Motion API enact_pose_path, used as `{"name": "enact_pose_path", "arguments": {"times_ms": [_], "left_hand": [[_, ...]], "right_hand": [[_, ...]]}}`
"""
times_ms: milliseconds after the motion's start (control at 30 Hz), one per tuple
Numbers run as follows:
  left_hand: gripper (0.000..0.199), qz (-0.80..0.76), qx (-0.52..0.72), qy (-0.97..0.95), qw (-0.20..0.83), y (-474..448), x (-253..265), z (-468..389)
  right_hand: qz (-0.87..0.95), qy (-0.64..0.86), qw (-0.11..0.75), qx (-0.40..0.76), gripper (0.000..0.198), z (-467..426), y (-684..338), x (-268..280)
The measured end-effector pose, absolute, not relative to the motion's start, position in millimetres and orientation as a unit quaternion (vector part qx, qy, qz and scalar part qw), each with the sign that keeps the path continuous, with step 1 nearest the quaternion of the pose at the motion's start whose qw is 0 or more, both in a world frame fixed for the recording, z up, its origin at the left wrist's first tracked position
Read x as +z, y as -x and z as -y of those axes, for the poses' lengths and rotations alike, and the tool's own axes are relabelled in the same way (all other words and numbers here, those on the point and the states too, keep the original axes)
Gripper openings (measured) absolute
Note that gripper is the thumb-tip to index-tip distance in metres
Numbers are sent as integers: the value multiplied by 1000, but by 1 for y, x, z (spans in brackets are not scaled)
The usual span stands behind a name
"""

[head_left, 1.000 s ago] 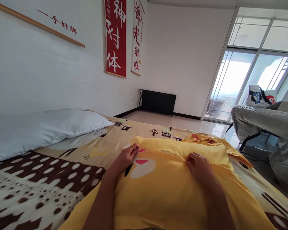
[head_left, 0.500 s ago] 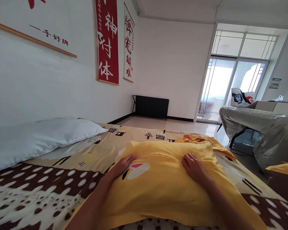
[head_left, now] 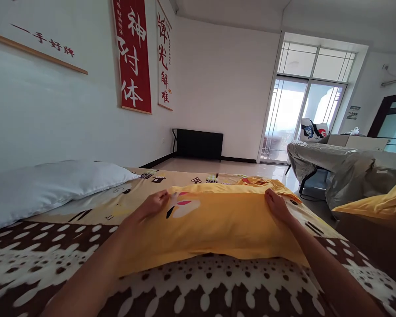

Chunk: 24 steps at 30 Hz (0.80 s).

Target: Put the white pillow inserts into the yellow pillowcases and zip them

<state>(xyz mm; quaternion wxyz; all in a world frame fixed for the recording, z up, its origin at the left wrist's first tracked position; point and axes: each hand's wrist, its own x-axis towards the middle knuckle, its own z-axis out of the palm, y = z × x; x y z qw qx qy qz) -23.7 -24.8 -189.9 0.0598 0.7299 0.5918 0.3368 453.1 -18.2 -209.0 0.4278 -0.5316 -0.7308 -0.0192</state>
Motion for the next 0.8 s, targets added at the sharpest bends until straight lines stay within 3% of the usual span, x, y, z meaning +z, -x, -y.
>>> {"name": "enact_pose_path", "arguments": {"times_ms": [233,400,533,667,800], "left_hand": [[29,-607,472,-639,-9,4,-123,33],[24,-615,494,-611,-66,0,-111,45],[33,-647,361,-664,-94,9,-156,48],[43,-637,180,-748,43,28,-204,45],[31,-651,122,-746,67,43,-195,42]], "right_hand": [[718,535,442,-42,19,20,-453,-148],[747,548,332,-176,21,28,-458,-129],[776,552,246,-179,29,31,-462,-152],[791,598,113,-64,36,33,-470,-184],[749,645,122,-88,27,28,-473,-185]]}}
